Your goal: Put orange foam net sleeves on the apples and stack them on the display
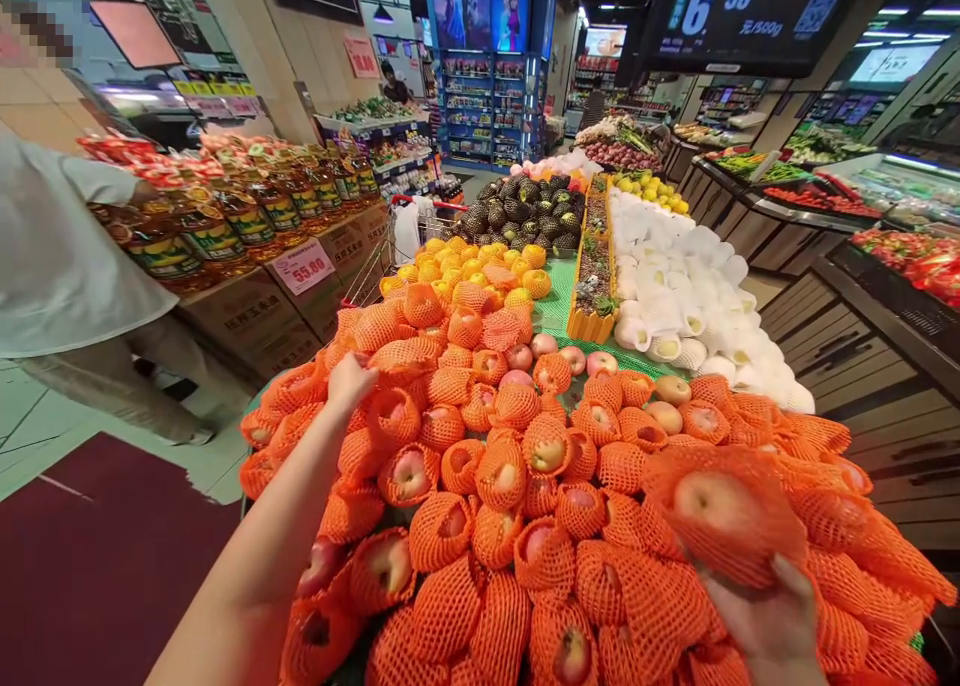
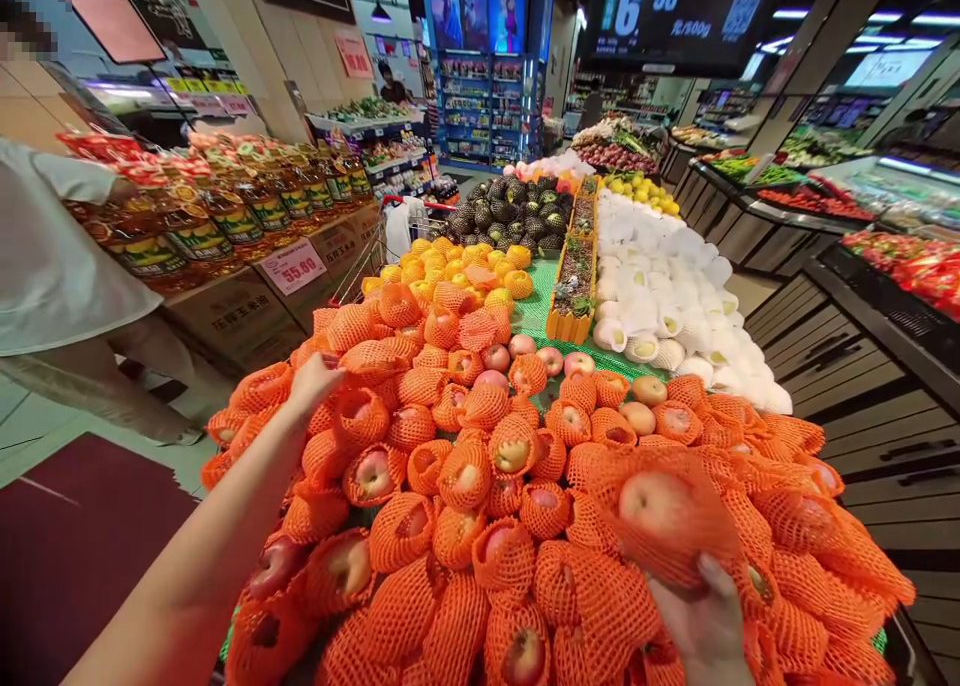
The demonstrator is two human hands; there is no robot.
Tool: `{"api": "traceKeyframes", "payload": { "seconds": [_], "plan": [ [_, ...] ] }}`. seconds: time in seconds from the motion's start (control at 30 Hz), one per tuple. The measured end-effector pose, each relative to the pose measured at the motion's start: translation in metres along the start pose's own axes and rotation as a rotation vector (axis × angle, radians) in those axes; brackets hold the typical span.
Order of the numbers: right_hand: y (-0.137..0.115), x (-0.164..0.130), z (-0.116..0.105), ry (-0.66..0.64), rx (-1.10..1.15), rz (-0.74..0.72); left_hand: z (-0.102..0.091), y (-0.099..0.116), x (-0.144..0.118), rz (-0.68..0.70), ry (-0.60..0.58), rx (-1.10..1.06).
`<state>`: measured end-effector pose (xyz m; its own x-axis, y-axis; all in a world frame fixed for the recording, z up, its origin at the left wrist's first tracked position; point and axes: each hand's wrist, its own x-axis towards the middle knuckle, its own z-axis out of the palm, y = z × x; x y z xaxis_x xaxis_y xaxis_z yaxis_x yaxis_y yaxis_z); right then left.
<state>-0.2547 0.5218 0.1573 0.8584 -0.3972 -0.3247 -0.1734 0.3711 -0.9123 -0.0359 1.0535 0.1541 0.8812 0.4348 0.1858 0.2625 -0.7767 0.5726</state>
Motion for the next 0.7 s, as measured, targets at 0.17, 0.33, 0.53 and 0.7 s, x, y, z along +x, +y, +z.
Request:
{"api": "traceKeyframes", "payload": {
  "seconds": [0.17,0.33,0.53,0.7],
  "plan": [
    [-0.023,0.090,0.072,-0.145,-0.606,-0.425,0.036,0.084,0.012,0.252,0.025,0.115],
    [-0.001,0.162,0.154,-0.371,-1.334,-0.628,0.121,0.165,0.022,0.386,-0.193,0.161],
    [0.015,0.197,0.184,-0.669,-1.699,-0.630,0.165,0.185,0.045,0.366,-0.192,0.194],
    [0.016,0.211,0.177,-0.716,-1.574,-0.522,0.165,0.201,0.094,0.280,-0.065,0.194]
  ]
}}
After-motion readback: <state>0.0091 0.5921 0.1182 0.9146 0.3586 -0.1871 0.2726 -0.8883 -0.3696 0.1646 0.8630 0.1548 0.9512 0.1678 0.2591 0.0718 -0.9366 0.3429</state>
